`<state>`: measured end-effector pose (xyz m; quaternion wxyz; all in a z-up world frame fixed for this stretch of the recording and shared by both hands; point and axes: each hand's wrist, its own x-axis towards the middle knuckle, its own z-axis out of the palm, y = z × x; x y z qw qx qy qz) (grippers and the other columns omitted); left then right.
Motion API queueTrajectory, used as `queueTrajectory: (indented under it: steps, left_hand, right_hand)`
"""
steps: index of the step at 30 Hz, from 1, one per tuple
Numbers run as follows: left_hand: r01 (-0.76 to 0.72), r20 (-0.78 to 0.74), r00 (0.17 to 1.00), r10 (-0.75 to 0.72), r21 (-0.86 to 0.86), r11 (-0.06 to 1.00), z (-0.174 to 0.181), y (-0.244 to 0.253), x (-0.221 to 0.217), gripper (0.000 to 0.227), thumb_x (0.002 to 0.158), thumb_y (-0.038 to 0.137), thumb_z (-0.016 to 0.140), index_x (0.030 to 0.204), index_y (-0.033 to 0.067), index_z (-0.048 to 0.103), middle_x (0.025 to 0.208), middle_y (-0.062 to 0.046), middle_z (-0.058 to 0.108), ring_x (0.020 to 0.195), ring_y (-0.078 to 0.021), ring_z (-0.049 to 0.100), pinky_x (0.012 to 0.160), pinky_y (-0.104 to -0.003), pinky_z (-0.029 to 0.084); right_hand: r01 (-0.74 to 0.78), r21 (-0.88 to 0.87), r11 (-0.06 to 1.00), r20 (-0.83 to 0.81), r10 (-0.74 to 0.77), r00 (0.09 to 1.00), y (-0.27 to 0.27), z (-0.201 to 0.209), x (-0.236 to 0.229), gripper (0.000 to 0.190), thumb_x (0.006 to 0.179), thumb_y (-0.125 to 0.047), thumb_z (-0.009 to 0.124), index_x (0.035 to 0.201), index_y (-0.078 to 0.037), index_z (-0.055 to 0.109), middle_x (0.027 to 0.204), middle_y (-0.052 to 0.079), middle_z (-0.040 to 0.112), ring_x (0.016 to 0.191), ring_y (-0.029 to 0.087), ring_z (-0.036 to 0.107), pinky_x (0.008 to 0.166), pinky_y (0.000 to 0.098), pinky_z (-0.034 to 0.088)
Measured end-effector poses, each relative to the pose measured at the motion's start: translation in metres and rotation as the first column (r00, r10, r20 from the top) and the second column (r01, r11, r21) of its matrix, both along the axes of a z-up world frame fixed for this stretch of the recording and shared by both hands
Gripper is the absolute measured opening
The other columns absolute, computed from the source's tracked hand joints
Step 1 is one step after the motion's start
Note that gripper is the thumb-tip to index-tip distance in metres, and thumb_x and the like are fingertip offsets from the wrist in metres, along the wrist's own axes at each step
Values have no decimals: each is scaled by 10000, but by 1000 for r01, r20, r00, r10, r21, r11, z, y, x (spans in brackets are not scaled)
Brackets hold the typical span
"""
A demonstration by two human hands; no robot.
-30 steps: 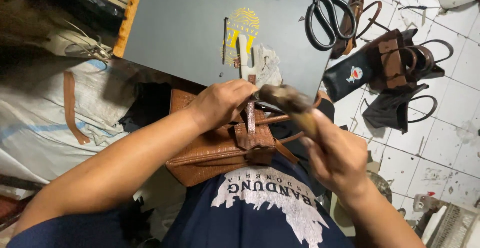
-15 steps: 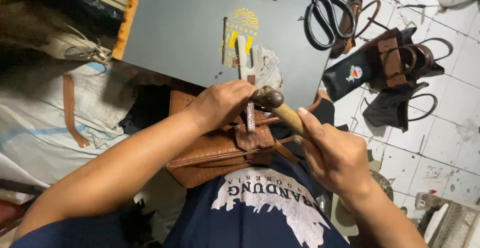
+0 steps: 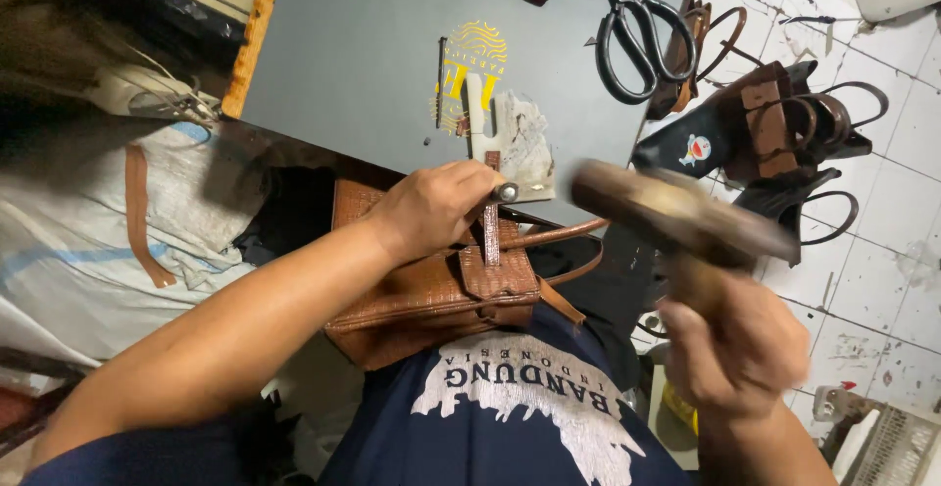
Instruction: Using a hammer and punch tool to attach straps and hardware to a leather bag
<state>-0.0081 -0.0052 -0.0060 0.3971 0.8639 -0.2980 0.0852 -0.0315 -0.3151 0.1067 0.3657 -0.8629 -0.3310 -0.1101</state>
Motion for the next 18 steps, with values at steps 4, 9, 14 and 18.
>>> queueTrajectory:
  steps: [4,9,14,18]
  left_hand:
    - [-1,8,1000,1,-24,1000,-6,0,-5,271,900,-35,535,1141,68,609,995,-69,650,895,-278,692,759,-385,603]
    - [-14,62,998,11,43,999,-7,1,1,71,1038,98,583,1089,98,632,987,-19,655,925,-184,724,798,-250,618]
    - [-55,84,995,50,60,997,3,-3,-1,74,1052,107,569,1073,80,635,956,-40,657,899,-208,732,757,-279,630]
    - [-70,63,996,66,71,995,4,-3,-1,102,1059,105,536,1094,80,629,954,-40,656,885,-211,730,755,-294,632]
  right_hand:
    - [-146,265,953,275,70,959,29,-10,4,432,889,-24,596,1319,-66,578,743,107,485,630,279,463,528,418,409]
    - [-68,-111,991,-10,67,998,26,3,9,389,838,-87,748,1221,-18,738,690,85,680,550,301,677,478,438,525]
    - [103,185,977,-100,-85,991,25,-12,20,384,964,53,694,1338,115,635,954,278,740,841,377,750,691,446,557]
    - [117,168,979,-85,-104,991,14,-20,6,419,900,11,749,1308,89,691,1007,274,751,909,438,730,659,462,541]
